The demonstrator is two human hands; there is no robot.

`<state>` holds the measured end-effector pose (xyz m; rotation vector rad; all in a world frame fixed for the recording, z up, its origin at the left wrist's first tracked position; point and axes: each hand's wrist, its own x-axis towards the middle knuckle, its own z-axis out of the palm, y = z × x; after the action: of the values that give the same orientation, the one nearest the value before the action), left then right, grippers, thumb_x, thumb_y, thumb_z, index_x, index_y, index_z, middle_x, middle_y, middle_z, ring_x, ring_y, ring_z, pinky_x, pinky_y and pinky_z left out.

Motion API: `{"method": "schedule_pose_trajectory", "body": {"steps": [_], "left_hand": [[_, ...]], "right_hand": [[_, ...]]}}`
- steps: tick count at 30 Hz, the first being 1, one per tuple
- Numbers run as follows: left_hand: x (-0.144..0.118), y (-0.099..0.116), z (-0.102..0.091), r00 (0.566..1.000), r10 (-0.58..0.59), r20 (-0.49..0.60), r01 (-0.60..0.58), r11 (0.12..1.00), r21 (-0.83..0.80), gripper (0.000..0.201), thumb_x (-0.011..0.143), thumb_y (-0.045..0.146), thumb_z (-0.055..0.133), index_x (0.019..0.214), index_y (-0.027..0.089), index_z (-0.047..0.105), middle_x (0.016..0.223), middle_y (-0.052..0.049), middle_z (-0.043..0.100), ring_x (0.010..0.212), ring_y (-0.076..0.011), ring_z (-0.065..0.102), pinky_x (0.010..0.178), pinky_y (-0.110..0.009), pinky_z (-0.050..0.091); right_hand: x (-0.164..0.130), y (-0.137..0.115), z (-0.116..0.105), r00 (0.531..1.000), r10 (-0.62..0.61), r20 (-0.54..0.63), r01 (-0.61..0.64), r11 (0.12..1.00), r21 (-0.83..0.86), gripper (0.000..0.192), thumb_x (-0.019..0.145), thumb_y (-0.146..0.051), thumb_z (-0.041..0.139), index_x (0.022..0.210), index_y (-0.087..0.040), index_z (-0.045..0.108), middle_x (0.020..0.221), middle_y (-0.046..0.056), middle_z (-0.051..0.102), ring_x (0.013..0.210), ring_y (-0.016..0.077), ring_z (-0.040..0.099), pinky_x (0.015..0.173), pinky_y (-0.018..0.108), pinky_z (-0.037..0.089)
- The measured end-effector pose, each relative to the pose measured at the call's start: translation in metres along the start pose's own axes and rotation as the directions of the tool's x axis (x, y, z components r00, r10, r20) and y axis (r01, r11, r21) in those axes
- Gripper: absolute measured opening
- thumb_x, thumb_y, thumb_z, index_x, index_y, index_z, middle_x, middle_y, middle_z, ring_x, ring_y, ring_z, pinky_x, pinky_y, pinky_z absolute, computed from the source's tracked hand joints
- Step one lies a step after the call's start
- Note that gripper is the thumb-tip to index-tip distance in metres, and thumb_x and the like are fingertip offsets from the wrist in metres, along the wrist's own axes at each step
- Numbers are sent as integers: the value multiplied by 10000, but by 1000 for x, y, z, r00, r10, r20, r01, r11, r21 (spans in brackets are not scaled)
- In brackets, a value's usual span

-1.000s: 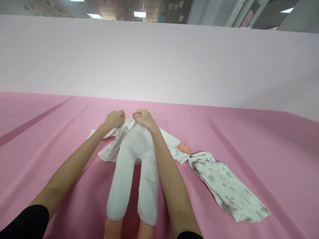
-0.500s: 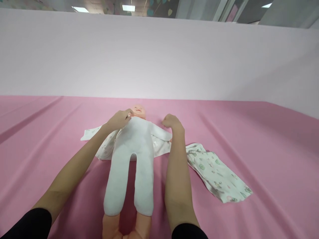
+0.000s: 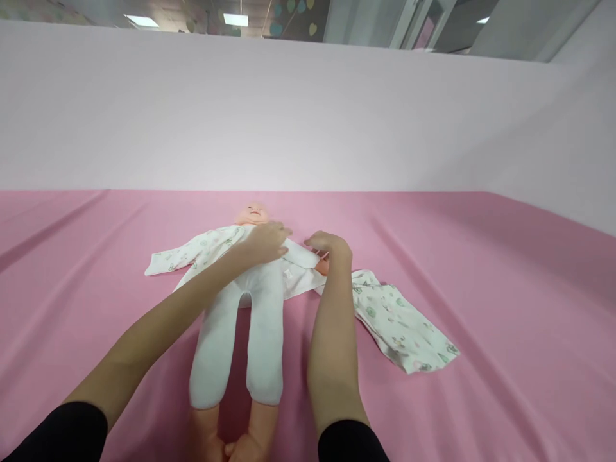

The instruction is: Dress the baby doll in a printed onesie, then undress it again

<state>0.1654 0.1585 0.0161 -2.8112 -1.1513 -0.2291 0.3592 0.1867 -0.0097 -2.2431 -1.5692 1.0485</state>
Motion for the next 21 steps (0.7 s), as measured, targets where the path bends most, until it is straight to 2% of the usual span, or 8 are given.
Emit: {"method": "schedule_pose_trajectory", "body": {"steps": [2,4,7,9,13,17,19,21], "left_hand": [[17,11,19,983,131,125,-133,991,6,347,816,260,567,1131,112,579,1185,-172,581,1095,-285,540,883,-367,424],[30,20,35,968,171,181,-174,985,0,436,808,301,600,1196,113,538,1216,-181,572,1122,-298,535,917,-403,412],[39,27,48,969,188,163,-184,982,-40,522,824,363,602,1262,112,467,1205,-179,586,1121,-307,544,947,-433,385],[40,26,48,975,191,109,-178,976,-125,493,839,373,587,1239,111,466,1179,-173,599,1081,-302,566,914,-413,399],[34,15,36,996,36,-86,-71,894,-442,368,875,386,529,1134,128,486,1122,-139,612,979,-265,589,807,-354,425],[29,4,28,952,-179,-248,-37,737,-675,324,888,399,510,1103,160,469,1040,-80,624,924,-215,573,779,-312,415],[27,1,28,939,-218,-265,-43,691,-722,306,880,389,523,1090,172,472,1026,-60,622,905,-197,564,768,-295,411],[26,0,29,937,-217,-275,-66,662,-747,293,873,365,530,1090,175,476,1031,-50,619,903,-186,558,771,-284,411]], "right_hand": [[-3,6,-2,999,32,7,-32,999,36,252,830,-312,561,988,-123,615,891,144,668,647,206,645,650,368,533],[-9,8,-4,998,27,48,-31,997,75,236,844,-295,538,994,-128,612,861,128,667,612,189,639,638,350,534],[-21,4,-8,995,-58,84,43,985,165,211,857,-235,497,994,-135,622,820,104,662,583,163,622,612,297,525],[-32,1,-14,993,-113,30,104,968,227,214,862,-221,490,999,-140,632,819,97,661,601,157,621,604,267,519],[-62,-1,-34,969,-135,-207,206,905,372,229,874,-255,502,1039,-146,618,889,113,672,664,173,652,648,277,541],[-74,-2,-46,890,-37,-454,268,848,458,242,883,-219,467,1073,-107,566,809,135,671,597,174,657,666,327,565],[-61,-4,-41,876,-47,-479,278,862,424,184,864,-184,491,986,-88,590,763,131,664,593,168,650,655,316,565],[-38,-8,-28,909,-88,-408,240,910,339,120,842,-165,535,871,-74,608,726,131,656,617,173,647,643,304,559]]}}
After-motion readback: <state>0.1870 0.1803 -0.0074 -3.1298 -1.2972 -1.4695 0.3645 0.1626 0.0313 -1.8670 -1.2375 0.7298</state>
